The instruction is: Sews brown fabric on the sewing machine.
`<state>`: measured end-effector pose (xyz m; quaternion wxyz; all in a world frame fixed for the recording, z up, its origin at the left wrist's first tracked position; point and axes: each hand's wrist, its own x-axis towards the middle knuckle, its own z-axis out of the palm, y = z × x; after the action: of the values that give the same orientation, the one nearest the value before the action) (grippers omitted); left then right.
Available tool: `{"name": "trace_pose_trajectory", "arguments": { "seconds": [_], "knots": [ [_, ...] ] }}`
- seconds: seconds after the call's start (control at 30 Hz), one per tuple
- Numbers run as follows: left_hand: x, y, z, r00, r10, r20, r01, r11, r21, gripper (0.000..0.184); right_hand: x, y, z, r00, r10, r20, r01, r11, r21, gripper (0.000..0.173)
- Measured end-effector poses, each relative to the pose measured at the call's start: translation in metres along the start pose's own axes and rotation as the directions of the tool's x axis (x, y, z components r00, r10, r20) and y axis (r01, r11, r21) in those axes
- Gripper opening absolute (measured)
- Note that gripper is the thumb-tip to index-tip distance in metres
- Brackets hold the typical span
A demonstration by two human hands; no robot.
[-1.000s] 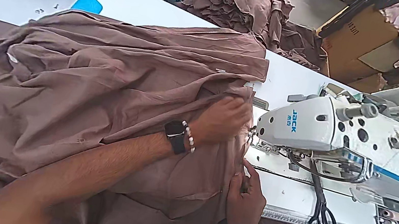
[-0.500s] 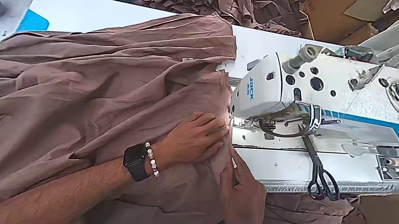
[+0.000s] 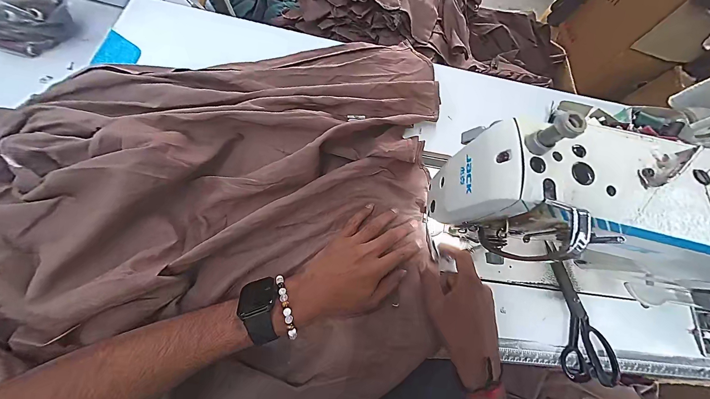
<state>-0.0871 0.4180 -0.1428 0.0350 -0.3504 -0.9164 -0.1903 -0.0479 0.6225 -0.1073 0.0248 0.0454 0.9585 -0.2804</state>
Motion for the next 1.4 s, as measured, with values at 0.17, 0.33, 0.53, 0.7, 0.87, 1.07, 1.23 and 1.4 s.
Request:
{"name": "trace_pose_trajectory", "arguments": {
  "seconds": [0.17,0.33,0.53,0.7,0.87,1.07,1.23,1.4],
  "knots": [
    [0.001,-0.012,-0.003,0.984,0.179,-0.01,-0.179,0.984,-0.021,0.042,-0.078,0.022,-0.013,0.994,-0.107,-0.006,0.106,0.986,0.129,0.037],
    [0.001,-0.007,-0.001,0.958,0.282,-0.054,-0.284,0.958,-0.039,0.035,-0.133,-0.006,0.022,0.835,-0.37,0.407,0.44,0.893,-0.09,0.014],
    [-0.005,-0.006,-0.001,0.963,0.268,-0.017,-0.269,0.96,-0.084,0.036,-0.079,-0.018,0.017,0.973,-0.218,-0.074,0.23,0.938,0.259,0.02],
    [0.0,-0.002,-0.005,0.968,0.248,-0.028,-0.25,0.966,-0.069,0.034,-0.02,-0.014,0.02,0.95,0.055,-0.306,-0.049,0.998,0.026,0.025],
    [0.018,-0.005,-0.011,0.991,0.093,-0.1,-0.096,0.995,-0.028,0.03,-0.019,-0.023,0.025,0.956,0.129,-0.265,-0.145,0.989,-0.041,0.025],
    [0.019,-0.008,0.002,0.997,0.036,-0.065,-0.027,0.99,0.136,0.043,-0.02,-0.018,0.027,0.947,0.044,-0.317,-0.065,0.996,-0.056,0.026],
    [0.016,-0.011,0.002,0.992,0.085,-0.092,-0.072,0.988,0.136,0.04,-0.028,-0.015,0.035,0.931,-0.166,-0.326,0.07,0.956,-0.286,0.032],
    [0.027,-0.021,-0.001,0.98,0.177,-0.092,-0.17,0.982,0.082,0.035,-0.02,-0.018,0.032,0.944,-0.216,-0.251,0.111,0.92,-0.376,0.031]
  ]
}}
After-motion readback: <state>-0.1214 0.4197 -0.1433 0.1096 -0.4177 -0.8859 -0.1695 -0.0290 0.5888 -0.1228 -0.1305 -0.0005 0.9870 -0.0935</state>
